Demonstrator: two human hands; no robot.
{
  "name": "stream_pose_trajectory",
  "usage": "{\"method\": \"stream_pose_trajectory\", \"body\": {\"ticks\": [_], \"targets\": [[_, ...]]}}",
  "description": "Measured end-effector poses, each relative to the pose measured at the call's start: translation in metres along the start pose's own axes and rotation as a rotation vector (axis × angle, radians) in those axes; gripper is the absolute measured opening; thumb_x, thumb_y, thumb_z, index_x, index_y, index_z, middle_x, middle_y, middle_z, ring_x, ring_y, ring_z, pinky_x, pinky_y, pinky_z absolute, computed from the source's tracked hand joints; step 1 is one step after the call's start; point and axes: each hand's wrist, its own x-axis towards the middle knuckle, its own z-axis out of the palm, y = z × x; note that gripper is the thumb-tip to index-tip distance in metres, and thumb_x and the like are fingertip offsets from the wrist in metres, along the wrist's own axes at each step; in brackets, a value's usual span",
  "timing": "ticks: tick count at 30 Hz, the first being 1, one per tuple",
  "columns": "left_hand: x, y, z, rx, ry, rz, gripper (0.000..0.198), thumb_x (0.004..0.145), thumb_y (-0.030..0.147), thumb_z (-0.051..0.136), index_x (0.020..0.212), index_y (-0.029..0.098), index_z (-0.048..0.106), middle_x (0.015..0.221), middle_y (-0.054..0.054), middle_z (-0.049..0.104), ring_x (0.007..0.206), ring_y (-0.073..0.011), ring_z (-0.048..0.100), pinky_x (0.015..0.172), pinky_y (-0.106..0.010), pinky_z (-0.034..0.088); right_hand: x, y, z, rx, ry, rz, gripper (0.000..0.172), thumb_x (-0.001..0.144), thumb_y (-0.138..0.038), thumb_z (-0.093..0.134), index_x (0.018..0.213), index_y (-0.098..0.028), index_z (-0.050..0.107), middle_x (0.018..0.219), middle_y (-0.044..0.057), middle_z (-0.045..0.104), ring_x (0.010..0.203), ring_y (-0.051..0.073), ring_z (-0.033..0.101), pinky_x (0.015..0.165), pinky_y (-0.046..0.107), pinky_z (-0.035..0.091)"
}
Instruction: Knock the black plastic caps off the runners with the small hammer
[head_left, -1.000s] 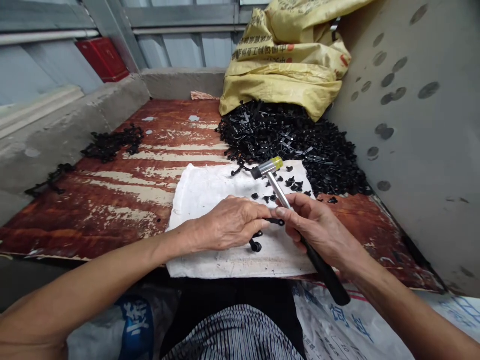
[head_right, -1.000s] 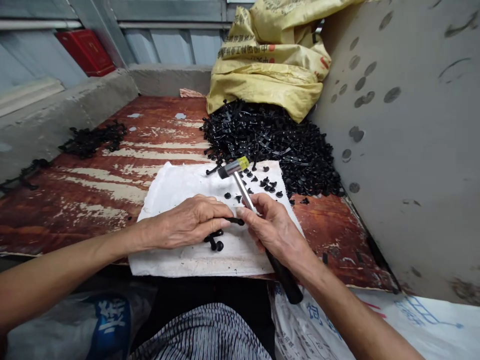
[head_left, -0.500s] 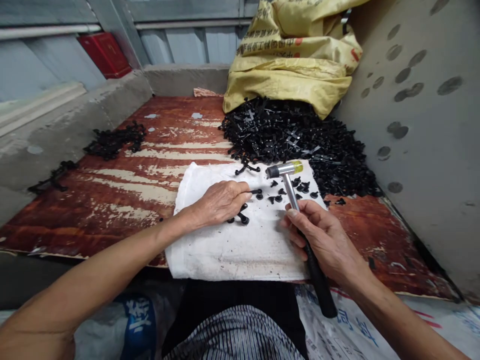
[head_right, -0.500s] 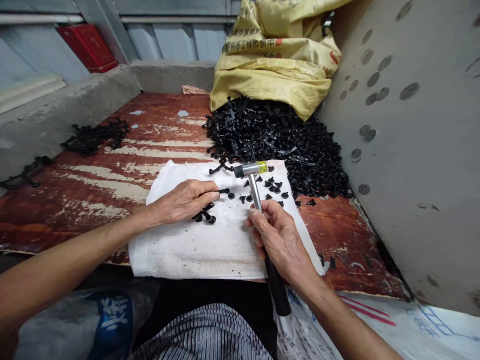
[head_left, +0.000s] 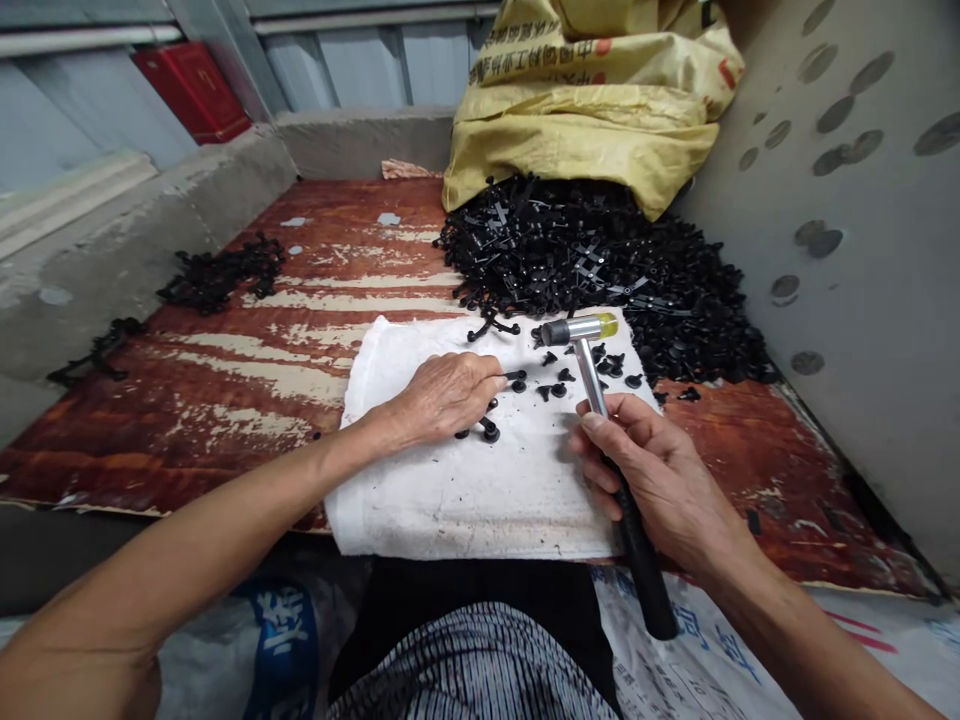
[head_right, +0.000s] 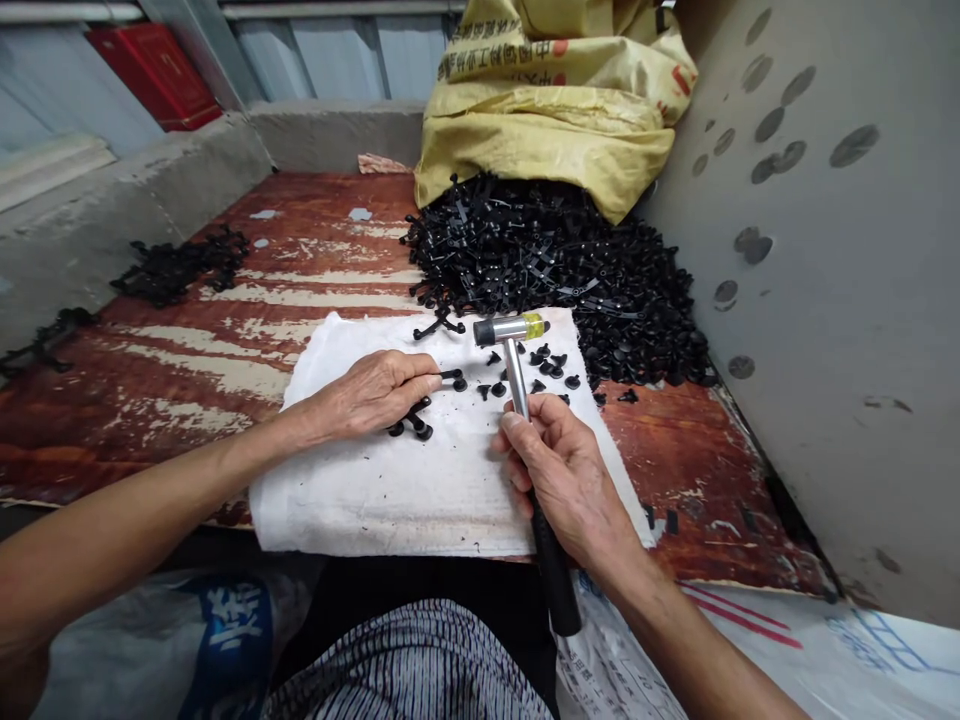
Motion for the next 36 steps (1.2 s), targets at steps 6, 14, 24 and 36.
{"method": "stream_pose_trajectory", "body": {"ticks": [6,14,24,36], "targets": [[0.000,-0.002,0.002,0.009,0.008,0.028,0.029,0.094,0.029,0.036,0.070,0.019,0.048,0.061,0.003,0.044,0.058,-0.0112,0.042,0.057,-0.027,0.030,0.000,-0.001,-0.001,-0.015,-0.014,0.003,0.030,0.077,-0.043,0.071,0.082,-0.020,0.051,0.067,-0.004,0.058,0.040,0.004,0.036,0.029,0.014,0.033],[0.000,-0.009,0.004,0.018,0.016,0.066,0.030,0.094,0.031,0.035,0.072,0.019,0.050,0.063,0.002,0.048,0.058,-0.0116,0.044,0.057,-0.027,0.031,0.000,0.000,-0.001,-0.017,-0.023,0.001,0.030,0.077,-0.043,0.070,0.082,-0.020,0.052,0.068,-0.004,0.058,0.040,0.004,0.036,0.029,0.014,0.032],[0.002,-0.002,0.001,0.027,0.006,0.030,0.030,0.094,0.029,0.036,0.068,0.019,0.048,0.060,0.002,0.044,0.057,-0.0109,0.043,0.057,-0.027,0.030,0.000,0.000,-0.003,-0.033,-0.019,0.002,0.029,0.079,-0.043,0.069,0.083,-0.021,0.051,0.070,-0.003,0.059,0.042,0.005,0.036,0.029,0.015,0.032],[0.009,-0.001,-0.008,0.234,-0.028,0.075,0.029,0.091,0.027,0.040,0.066,0.019,0.051,0.056,0.001,0.046,0.052,-0.0124,0.041,0.055,-0.028,0.028,-0.002,-0.002,-0.008,-0.259,-0.038,-0.040,0.027,0.088,-0.045,0.054,0.104,-0.023,0.053,0.073,-0.002,0.060,0.044,0.009,0.039,0.032,0.020,0.034]]}}
